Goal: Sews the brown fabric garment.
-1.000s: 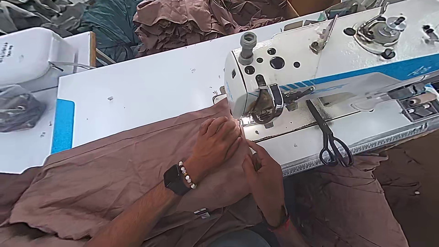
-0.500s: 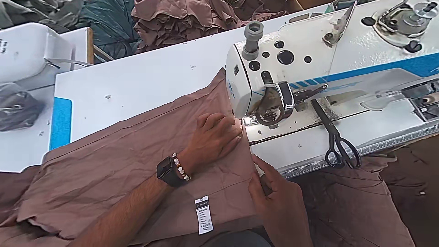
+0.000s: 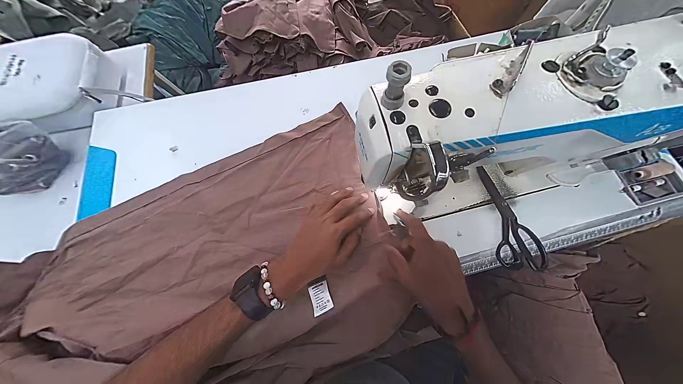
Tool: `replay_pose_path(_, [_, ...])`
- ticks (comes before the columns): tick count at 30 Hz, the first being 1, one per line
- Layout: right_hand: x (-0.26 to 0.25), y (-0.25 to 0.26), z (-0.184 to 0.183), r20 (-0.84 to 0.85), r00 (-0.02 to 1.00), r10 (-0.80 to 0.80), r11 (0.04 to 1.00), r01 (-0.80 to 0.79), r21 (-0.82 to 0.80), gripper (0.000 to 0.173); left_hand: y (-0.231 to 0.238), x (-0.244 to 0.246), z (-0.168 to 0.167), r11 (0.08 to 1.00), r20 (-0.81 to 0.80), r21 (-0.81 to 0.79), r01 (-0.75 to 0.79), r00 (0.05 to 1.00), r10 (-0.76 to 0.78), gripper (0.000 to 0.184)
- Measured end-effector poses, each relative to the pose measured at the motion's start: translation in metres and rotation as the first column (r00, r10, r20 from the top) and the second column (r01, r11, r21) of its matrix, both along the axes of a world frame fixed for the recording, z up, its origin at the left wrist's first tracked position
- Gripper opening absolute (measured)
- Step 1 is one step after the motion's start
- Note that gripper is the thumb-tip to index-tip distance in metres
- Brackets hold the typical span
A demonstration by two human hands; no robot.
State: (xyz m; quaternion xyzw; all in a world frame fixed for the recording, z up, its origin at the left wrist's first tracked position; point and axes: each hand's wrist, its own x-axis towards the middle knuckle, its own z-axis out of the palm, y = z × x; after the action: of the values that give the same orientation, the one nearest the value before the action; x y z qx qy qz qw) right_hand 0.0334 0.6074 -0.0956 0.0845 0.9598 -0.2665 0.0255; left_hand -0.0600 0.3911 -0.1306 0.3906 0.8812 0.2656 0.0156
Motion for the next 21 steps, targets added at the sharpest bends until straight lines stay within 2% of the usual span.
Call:
replay_pose_path(2, [0.035, 0.013, -0.002, -0.065, 0.995, 0.082, 0.990, -0.089, -0.111, 0.046, 0.002, 0.008, -0.004, 0.996, -0.109, -0.086, 0.033, 0.993, -0.042, 0.040])
replay_pose_path(4, [0.068, 0.007, -0.003, -0.128, 0.966, 0.226, 0.971, -0.234, -0.053, 0.026, 0.008, 0.017, -0.008, 0.995, -0.186, -0.104, 0.011, 0.982, -0.030, 0.039])
replay_pose_path(5, [0.083, -0.002, -0.006, -0.107, 0.933, 0.343, 0.939, -0.344, 0.010, 0.017, 0.010, 0.019, -0.008, 0.995, -0.209, -0.099, -0.003, 0.978, -0.018, 0.038])
replay_pose_path(6, [0.096, -0.013, -0.010, -0.035, 0.887, 0.460, 0.887, -0.458, 0.047, 0.013, 0.012, 0.022, -0.009, 0.995, -0.221, -0.094, -0.010, 0.975, -0.011, 0.037])
replay_pose_path(7, [0.105, -0.023, -0.013, 0.101, 0.824, 0.557, 0.827, -0.562, 0.017, 0.013, 0.013, 0.023, -0.009, 0.996, -0.227, -0.091, -0.009, 0.974, -0.012, 0.036])
replay_pose_path(8, [0.106, -0.029, -0.012, 0.250, 0.737, 0.627, 0.772, -0.630, -0.080, 0.014, 0.013, 0.020, -0.007, 0.995, -0.233, -0.096, 0.002, 0.972, -0.024, 0.036])
replay_pose_path(9, [0.102, -0.031, -0.012, 0.302, 0.671, 0.677, 0.732, -0.656, -0.184, 0.014, 0.011, 0.016, -0.005, 0.994, -0.242, -0.110, 0.020, 0.969, -0.046, 0.035])
replay_pose_path(10, [0.096, -0.030, -0.012, 0.216, 0.703, 0.677, 0.735, -0.630, -0.253, 0.012, 0.009, 0.013, -0.003, 0.992, -0.246, -0.117, 0.047, 0.966, -0.075, 0.035])
replay_pose_path(11, [0.085, -0.030, -0.011, 0.052, 0.816, 0.576, 0.792, -0.541, -0.284, 0.015, 0.006, 0.008, -0.003, 0.990, -0.248, -0.121, 0.075, 0.963, -0.103, 0.035])
replay_pose_path(12, [0.069, -0.030, -0.007, -0.104, 0.916, 0.388, 0.872, -0.401, -0.280, 0.018, 0.004, 0.004, -0.003, 0.989, -0.253, -0.112, 0.100, 0.959, -0.126, 0.035])
replay_pose_path(14, [0.030, -0.025, -0.003, -0.281, 0.958, 0.063, 0.980, -0.112, -0.163, 0.026, 0.002, 0.002, -0.006, 0.989, -0.261, -0.073, 0.128, 0.955, -0.143, 0.035])
replay_pose_path(16, [0.000, -0.017, -0.009, -0.286, 0.953, -0.101, 0.994, 0.086, -0.065, 0.027, 0.005, 0.005, -0.010, 0.994, -0.287, -0.041, 0.097, 0.952, -0.105, 0.035])
replay_pose_path(17, [-0.007, -0.018, -0.012, -0.268, 0.953, -0.142, 0.990, 0.134, -0.048, 0.026, 0.007, 0.010, -0.011, 0.997, -0.290, -0.035, 0.065, 0.954, -0.073, 0.035])
replay_pose_path(21, [-0.013, -0.030, -0.015, -0.209, 0.956, -0.207, 0.977, 0.213, 0.006, 0.025, 0.015, 0.021, -0.008, 0.996, -0.275, -0.047, -0.078, 0.959, 0.062, 0.035])
